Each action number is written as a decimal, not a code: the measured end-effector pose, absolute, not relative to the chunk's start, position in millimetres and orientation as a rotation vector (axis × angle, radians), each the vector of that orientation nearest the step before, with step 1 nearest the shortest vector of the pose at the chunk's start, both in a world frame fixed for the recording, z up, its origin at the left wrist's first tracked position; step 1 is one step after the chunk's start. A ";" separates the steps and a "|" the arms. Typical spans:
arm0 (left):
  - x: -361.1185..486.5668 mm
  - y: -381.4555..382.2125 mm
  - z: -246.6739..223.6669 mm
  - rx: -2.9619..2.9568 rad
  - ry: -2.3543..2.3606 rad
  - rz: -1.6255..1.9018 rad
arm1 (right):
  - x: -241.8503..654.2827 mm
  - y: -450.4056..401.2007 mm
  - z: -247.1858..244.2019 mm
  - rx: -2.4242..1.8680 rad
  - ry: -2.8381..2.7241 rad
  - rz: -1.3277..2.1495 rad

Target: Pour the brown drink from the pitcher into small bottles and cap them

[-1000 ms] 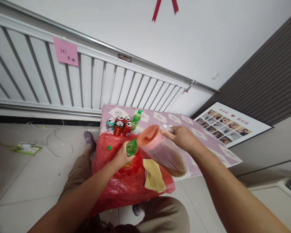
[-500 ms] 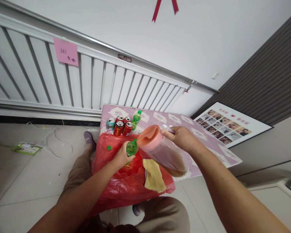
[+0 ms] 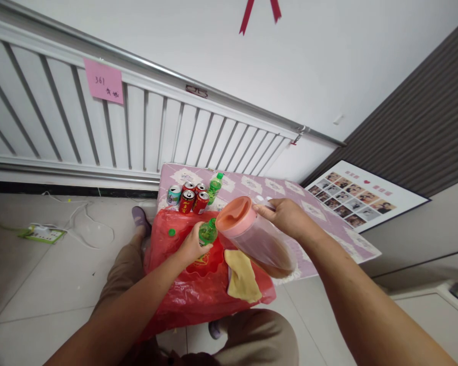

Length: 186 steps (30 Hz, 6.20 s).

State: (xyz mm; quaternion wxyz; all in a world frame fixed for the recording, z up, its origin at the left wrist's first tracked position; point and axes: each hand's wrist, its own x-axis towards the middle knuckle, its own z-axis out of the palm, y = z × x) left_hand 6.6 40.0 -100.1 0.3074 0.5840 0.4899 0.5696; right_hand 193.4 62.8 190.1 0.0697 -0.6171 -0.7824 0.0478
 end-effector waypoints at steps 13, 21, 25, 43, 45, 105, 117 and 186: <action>7.4 40.6 -103.1 1.556 1.306 1.510 | 188.2 58.4 193.7 -1.857 -2.357 0.137; 7.4 41.3 -103.4 1.552 1.288 1.532 | 191.0 60.6 192.3 -1.833 -2.360 0.142; 7.0 41.1 -102.3 1.554 1.293 1.513 | 189.9 59.5 193.0 -1.850 -2.357 0.158; 6.9 40.5 -101.5 1.559 1.303 1.512 | 190.1 61.8 192.3 -1.861 -2.377 0.125; 7.3 41.2 -102.5 1.562 1.298 1.518 | 190.3 62.7 191.7 -1.868 -2.369 0.121; 6.6 40.2 -101.6 1.556 1.304 1.507 | 189.5 60.9 195.2 -1.911 -2.392 0.123; 7.5 41.1 -105.1 1.532 1.266 1.533 | 189.4 61.8 195.4 -1.873 -2.409 0.127; 8.4 13.5 -87.2 1.377 1.465 1.269 | 223.1 155.5 53.3 -1.131 -1.107 0.927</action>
